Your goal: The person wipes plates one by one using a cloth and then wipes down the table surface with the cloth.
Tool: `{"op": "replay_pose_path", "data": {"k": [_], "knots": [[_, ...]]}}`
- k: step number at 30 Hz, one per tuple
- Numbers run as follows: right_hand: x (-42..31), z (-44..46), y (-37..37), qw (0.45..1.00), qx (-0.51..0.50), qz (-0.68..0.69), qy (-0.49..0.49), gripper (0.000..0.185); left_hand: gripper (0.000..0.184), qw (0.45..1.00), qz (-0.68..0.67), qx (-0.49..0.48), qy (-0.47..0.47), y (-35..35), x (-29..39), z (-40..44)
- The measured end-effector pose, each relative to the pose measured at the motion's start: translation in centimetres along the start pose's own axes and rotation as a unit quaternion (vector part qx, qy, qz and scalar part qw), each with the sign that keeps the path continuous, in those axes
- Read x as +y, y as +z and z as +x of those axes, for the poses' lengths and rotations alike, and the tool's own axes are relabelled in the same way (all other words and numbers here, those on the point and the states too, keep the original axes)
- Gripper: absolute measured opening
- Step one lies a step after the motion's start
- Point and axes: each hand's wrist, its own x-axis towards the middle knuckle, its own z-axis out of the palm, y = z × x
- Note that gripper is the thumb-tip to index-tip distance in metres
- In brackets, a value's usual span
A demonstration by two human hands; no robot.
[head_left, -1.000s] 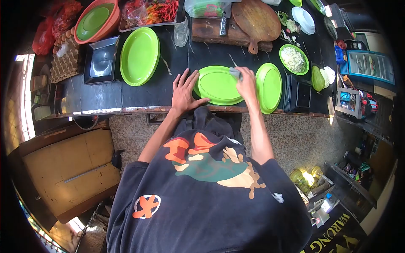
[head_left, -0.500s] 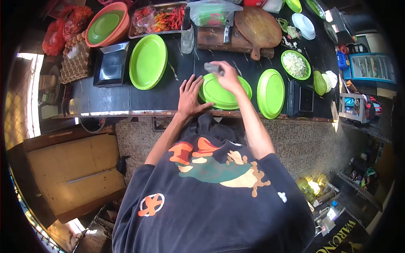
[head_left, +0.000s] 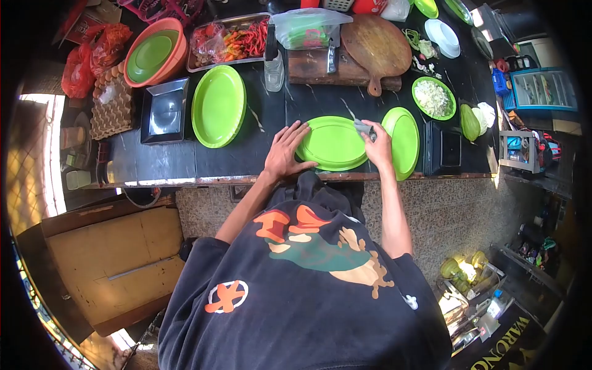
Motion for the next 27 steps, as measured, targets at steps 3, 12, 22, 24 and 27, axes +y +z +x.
{"op": "replay_pose_path", "data": {"k": [3, 12, 22, 24, 27], "knots": [[-1.2, 1.4, 1.8, 0.994, -0.001, -0.081, -0.074, 0.033, 0.105, 1.0, -0.027, 0.007, -0.003, 0.1, 0.1, 0.3], [-7.6, 3.3, 10.2, 0.97, -0.084, -0.07, -0.217, 0.041, 0.105, 0.998, -0.052, 0.038, -0.012, 0.7, -0.8, -0.1], [1.2, 4.4, -0.8, 0.993, -0.116, -0.028, -0.01, 0.029, 0.102, 0.998, -0.043, 0.046, -0.019, 0.2, -0.2, 0.3], [1.1, 4.2, -0.9, 0.995, -0.094, -0.029, -0.022, 0.027, 0.102, 0.998, -0.043, 0.042, -0.02, 0.1, -0.1, 0.3], [-0.8, 5.0, 1.3, 0.984, -0.087, -0.126, -0.096, 0.029, 0.101, 0.998, -0.039, 0.039, -0.02, 0.1, -0.1, 0.4]]}}
